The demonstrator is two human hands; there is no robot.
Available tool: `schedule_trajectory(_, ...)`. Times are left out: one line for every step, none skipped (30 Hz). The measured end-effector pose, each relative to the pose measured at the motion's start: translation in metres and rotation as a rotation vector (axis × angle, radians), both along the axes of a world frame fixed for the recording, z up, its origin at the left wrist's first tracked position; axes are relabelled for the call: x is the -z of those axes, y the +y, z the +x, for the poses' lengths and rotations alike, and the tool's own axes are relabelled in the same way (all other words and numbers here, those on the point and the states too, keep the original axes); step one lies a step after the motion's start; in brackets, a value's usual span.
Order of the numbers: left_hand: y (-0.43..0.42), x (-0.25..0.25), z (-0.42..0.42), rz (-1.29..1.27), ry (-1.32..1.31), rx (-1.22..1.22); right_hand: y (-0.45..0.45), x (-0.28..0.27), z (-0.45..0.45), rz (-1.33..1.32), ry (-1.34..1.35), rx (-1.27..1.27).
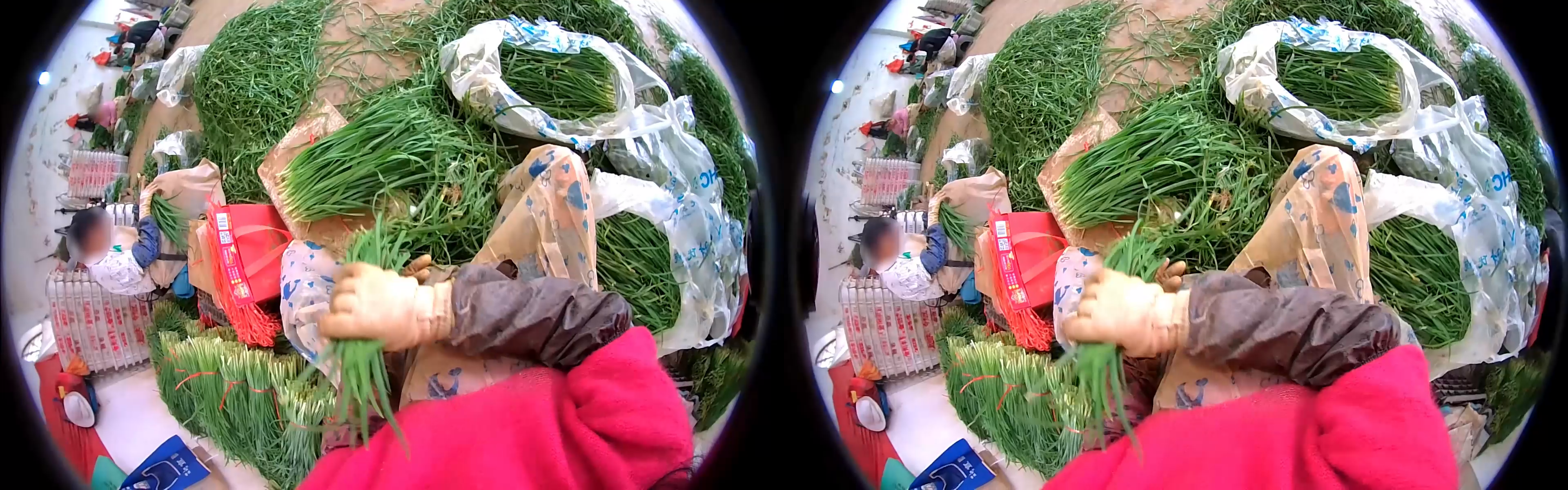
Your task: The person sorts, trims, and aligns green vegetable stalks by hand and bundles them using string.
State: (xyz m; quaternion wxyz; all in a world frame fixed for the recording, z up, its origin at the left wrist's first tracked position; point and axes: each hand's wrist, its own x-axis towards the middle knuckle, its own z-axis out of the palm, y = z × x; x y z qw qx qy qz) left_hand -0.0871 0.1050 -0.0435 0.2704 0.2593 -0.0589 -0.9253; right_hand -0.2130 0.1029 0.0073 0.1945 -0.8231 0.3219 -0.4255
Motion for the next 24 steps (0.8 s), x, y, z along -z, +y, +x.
schedule_trajectory(0.0, -0.002, 0.003, 0.001, 0.01, 0.003, 0.011, -0.002, 0.001, -0.022, 0.022, -0.018)
schedule_trajectory(-0.001, -0.004, 0.004, -0.004, 0.021, 0.006, 0.021, -0.003, 0.0, -0.047, 0.046, -0.035)
schedule_trajectory(-0.001, -0.006, 0.006, -0.002, 0.026, 0.008, 0.029, 0.004, 0.002, -0.083, 0.002, -0.06)
schedule_trajectory(-0.001, -0.01, 0.007, -0.004, 0.023, 0.008, 0.035, 0.013, 0.005, -0.088, -0.029, -0.073)
schedule_trajectory(0.0, -0.012, 0.007, -0.004, 0.025, 0.009, 0.044, 0.019, 0.007, -0.069, 0.008, -0.118)
schedule_trajectory(-0.001, -0.011, 0.008, -0.01, 0.022, 0.021, 0.048, 0.016, 0.004, -0.052, 0.046, -0.164)
schedule_trajectory(0.0, -0.012, 0.011, -0.011, 0.029, 0.028, 0.051, 0.014, -0.001, -0.061, 0.043, -0.165)
schedule_trajectory(-0.004, -0.011, 0.017, -0.02, 0.029, 0.063, 0.054, 0.01, -0.007, 0.05, -0.073, -0.277)
schedule_trajectory(-0.008, -0.01, 0.023, -0.03, 0.029, 0.098, 0.057, 0.001, -0.017, 0.164, -0.19, -0.39)
schedule_trajectory(-0.01, -0.01, 0.028, -0.041, 0.036, 0.164, 0.06, -0.007, -0.03, 0.156, -0.192, -0.395)
schedule_trajectory(-0.006, -0.012, 0.03, -0.125, -0.25, 0.031, 0.062, -0.014, -0.047, 0.667, -0.485, -0.446)
schedule_trajectory(-0.004, -0.033, 0.018, -0.11, -0.264, 0.006, 0.062, -0.017, -0.059, 1.183, -0.766, -0.473)
schedule_trajectory(-0.008, -0.035, 0.019, -0.247, -0.258, 0.02, 0.058, -0.005, -0.06, 1.257, -0.794, -0.288)
schedule_trajectory(-0.013, -0.038, 0.02, -0.385, -0.249, 0.042, 0.053, 0.01, -0.059, 1.321, -0.824, -0.092)
schedule_trajectory(-0.013, -0.043, 0.019, -0.407, -0.279, 0.068, 0.044, 0.014, -0.061, 1.352, -0.396, 0.026)
schedule_trajectory(-0.021, -0.037, 0.027, -0.427, -0.205, 0.227, 0.045, 0.054, -0.047, 1.221, -0.563, -0.232)
schedule_trajectory(-0.022, -0.04, 0.028, -0.482, -0.272, 0.283, 0.046, 0.059, -0.04, 1.212, -0.752, -0.392)
schedule_trajectory(-0.021, -0.046, 0.026, -0.532, -0.341, 0.337, 0.045, 0.059, -0.036, 1.195, -0.941, -0.557)
schedule_trajectory(-0.019, -0.061, 0.021, -0.529, -0.399, 0.408, 0.041, 0.053, -0.04, 1.278, -0.89, -0.533)
schedule_trajectory(-0.014, -0.07, 0.018, -0.584, -0.558, 0.414, 0.042, 0.056, -0.032, 1.26, -1.23, -0.626)
schedule_trajectory(-0.013, -0.069, 0.02, -0.569, -0.515, 0.502, 0.035, 0.072, -0.03, 1.227, -1.233, -0.537)
schedule_trajectory(-0.013, -0.065, 0.024, -0.551, -0.471, 0.591, 0.029, 0.075, -0.03, 1.195, -1.237, -0.447)
schedule_trajectory(-0.016, -0.058, 0.03, -0.547, -0.419, 0.681, 0.027, 0.073, -0.022, 1.079, -1.604, -0.533)
schedule_trajectory(-0.013, -0.059, 0.032, -0.541, -0.418, 0.686, 0.022, 0.088, -0.024, 1.104, -1.675, -0.438)
